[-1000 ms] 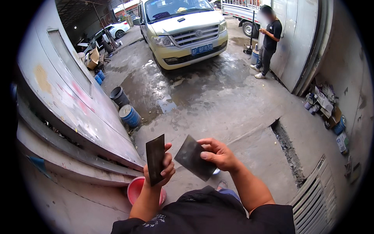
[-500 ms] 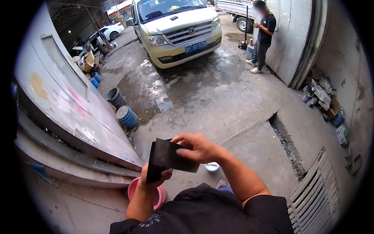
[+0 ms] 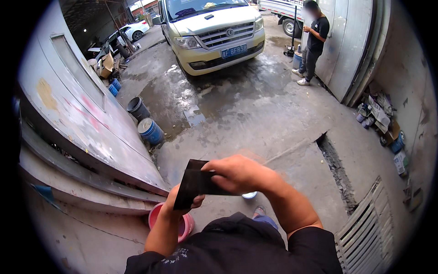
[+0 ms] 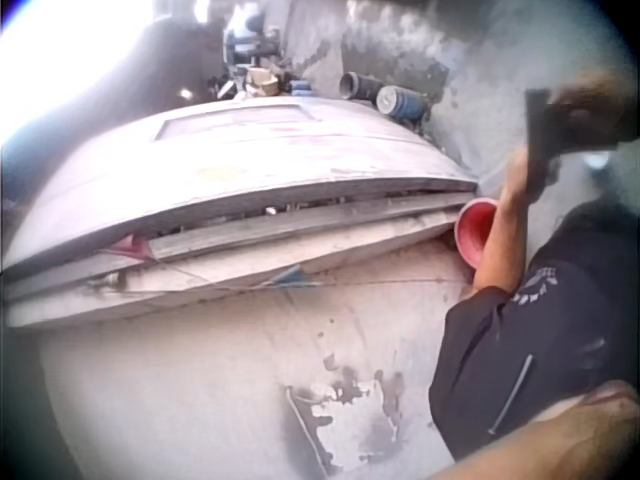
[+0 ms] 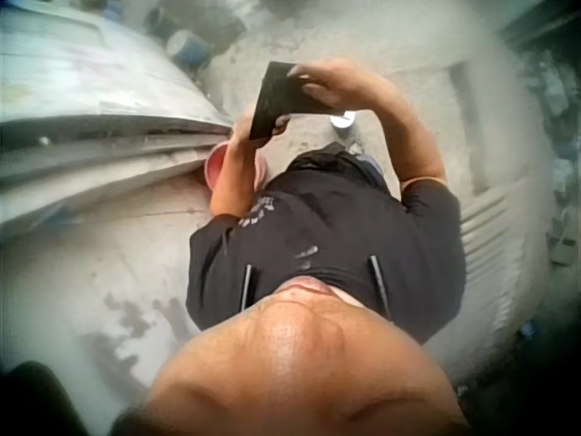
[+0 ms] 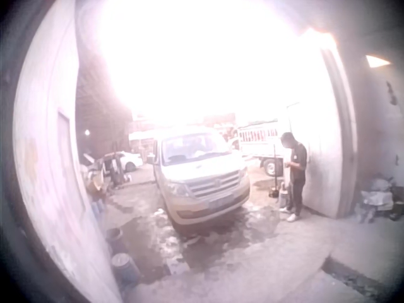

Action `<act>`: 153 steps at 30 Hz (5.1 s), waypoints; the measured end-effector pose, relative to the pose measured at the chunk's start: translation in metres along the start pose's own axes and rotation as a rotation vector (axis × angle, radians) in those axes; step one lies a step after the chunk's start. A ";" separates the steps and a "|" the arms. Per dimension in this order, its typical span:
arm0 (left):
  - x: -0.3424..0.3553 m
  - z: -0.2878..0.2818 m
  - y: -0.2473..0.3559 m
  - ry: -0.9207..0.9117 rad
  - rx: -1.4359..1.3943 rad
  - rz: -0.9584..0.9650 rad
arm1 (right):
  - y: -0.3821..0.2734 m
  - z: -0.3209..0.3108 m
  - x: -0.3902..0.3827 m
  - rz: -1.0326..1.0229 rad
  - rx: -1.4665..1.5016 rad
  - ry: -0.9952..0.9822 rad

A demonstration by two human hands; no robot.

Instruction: The person mixes a yellow paste with a hardener on a black mixing board using a putty knife. They then apply the mixed filler to a specific area on the front bumper of a silver van, smoothing it over the surface.

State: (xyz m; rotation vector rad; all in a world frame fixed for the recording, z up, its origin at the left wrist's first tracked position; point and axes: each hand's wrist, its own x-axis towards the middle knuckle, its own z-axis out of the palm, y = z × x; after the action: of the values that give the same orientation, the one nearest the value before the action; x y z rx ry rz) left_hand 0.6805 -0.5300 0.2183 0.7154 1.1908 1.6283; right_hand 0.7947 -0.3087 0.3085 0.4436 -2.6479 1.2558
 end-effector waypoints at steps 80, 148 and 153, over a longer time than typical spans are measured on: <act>0.015 0.017 0.004 0.266 -0.216 0.222 | 0.029 0.012 -0.006 -0.023 -0.371 0.421; 0.015 0.014 -0.007 0.167 -0.220 0.398 | -0.003 0.061 0.012 -0.080 -0.330 0.438; 0.013 0.010 -0.010 0.346 0.011 0.448 | -0.002 0.042 0.006 -0.032 -0.277 0.453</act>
State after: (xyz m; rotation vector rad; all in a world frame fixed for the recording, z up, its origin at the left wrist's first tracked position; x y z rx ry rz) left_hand 0.6881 -0.5138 0.2118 0.7659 1.3468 2.1873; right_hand 0.7885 -0.3437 0.2853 0.1346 -2.3593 0.8372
